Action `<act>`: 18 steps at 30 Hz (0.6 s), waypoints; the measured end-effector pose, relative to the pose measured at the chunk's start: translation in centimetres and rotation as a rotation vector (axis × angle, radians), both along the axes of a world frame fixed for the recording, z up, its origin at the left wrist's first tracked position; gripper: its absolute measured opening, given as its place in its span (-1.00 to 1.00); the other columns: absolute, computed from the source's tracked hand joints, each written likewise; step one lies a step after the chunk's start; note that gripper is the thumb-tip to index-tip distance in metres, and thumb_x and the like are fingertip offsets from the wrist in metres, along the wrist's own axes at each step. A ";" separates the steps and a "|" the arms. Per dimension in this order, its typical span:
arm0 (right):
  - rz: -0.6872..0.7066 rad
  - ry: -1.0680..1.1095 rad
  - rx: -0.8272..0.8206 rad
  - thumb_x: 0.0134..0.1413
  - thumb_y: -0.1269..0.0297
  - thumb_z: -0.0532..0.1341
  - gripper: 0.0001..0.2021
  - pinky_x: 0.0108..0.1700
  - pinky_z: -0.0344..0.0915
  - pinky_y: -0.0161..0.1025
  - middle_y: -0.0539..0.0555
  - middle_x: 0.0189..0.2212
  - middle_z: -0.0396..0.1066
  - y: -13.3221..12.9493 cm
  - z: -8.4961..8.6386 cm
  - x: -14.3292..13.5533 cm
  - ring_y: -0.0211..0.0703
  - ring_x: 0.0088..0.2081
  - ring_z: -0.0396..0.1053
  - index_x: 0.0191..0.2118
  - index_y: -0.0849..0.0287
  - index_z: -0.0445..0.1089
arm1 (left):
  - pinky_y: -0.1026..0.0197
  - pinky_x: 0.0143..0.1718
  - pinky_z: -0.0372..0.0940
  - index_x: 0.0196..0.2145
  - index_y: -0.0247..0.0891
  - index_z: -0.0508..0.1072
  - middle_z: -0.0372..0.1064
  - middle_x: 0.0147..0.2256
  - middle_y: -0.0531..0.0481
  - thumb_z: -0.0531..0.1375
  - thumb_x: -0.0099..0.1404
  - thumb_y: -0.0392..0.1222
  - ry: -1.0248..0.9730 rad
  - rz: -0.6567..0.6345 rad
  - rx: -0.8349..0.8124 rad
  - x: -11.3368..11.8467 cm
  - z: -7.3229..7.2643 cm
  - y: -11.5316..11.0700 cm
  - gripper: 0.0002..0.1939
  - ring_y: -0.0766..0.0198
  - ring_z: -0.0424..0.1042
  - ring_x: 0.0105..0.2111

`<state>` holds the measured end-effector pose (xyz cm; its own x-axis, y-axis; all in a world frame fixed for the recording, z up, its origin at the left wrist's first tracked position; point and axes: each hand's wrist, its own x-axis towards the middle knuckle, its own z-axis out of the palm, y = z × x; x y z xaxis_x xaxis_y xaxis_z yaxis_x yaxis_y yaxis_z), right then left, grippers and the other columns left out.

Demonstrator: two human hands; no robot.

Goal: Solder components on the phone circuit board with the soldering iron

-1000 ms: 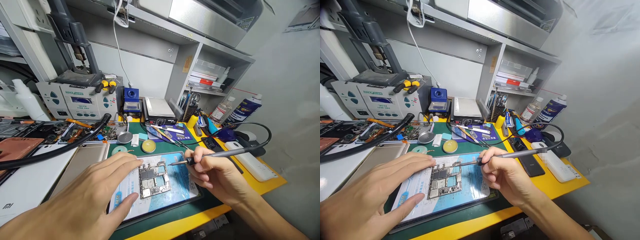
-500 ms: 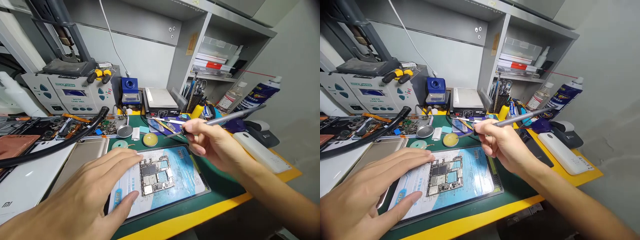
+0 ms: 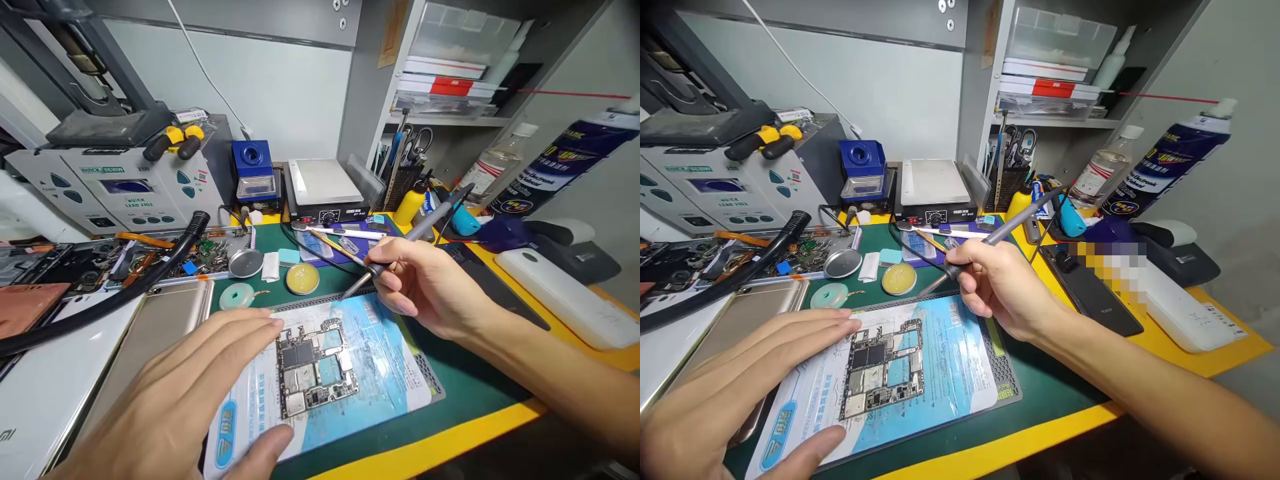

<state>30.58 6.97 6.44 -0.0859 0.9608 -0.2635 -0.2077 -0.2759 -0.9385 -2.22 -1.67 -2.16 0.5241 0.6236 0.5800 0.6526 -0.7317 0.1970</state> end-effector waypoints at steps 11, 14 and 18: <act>0.006 -0.018 -0.004 -0.24 0.34 0.59 -0.72 -0.74 0.06 -0.43 -0.12 -0.73 0.35 -0.4 -0.2 0.2 -0.38 -0.77 0.20 -0.60 0.09 0.47 | 0.17 0.80 0.24 0.62 -0.17 0.50 0.69 0.48 -0.09 0.39 0.63 -0.09 0.017 0.047 0.000 0.7 0.8 -0.6 -0.31 0.02 0.63 0.54; 0.005 -0.015 -0.012 -0.27 0.38 0.58 -0.72 -0.74 0.07 -0.43 -0.11 -0.73 0.34 -0.5 -0.2 0.3 -0.39 -0.77 0.19 -0.62 0.09 0.46 | 0.07 0.75 0.40 0.62 -0.12 0.46 0.71 0.47 -0.11 0.32 0.68 0.00 0.106 0.111 -0.039 0.8 1.6 -1.0 -0.35 -0.02 0.65 0.54; 0.003 -0.013 -0.021 -0.25 0.41 0.59 -0.72 -0.74 0.08 -0.42 -0.08 -0.72 0.34 -0.6 -0.2 0.4 -0.38 -0.77 0.20 -0.63 0.11 0.47 | -0.04 0.61 0.62 0.60 -0.14 0.42 0.75 0.42 -0.18 0.25 0.69 0.03 0.149 0.093 -0.025 1.1 2.1 -1.0 -0.36 -0.10 0.72 0.49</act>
<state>31.01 6.38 6.20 -0.0850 0.9549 -0.2845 -0.1949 -0.2960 -0.9351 -1.15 -2.68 -0.05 0.5424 0.6868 0.4839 0.7409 -0.6626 0.1099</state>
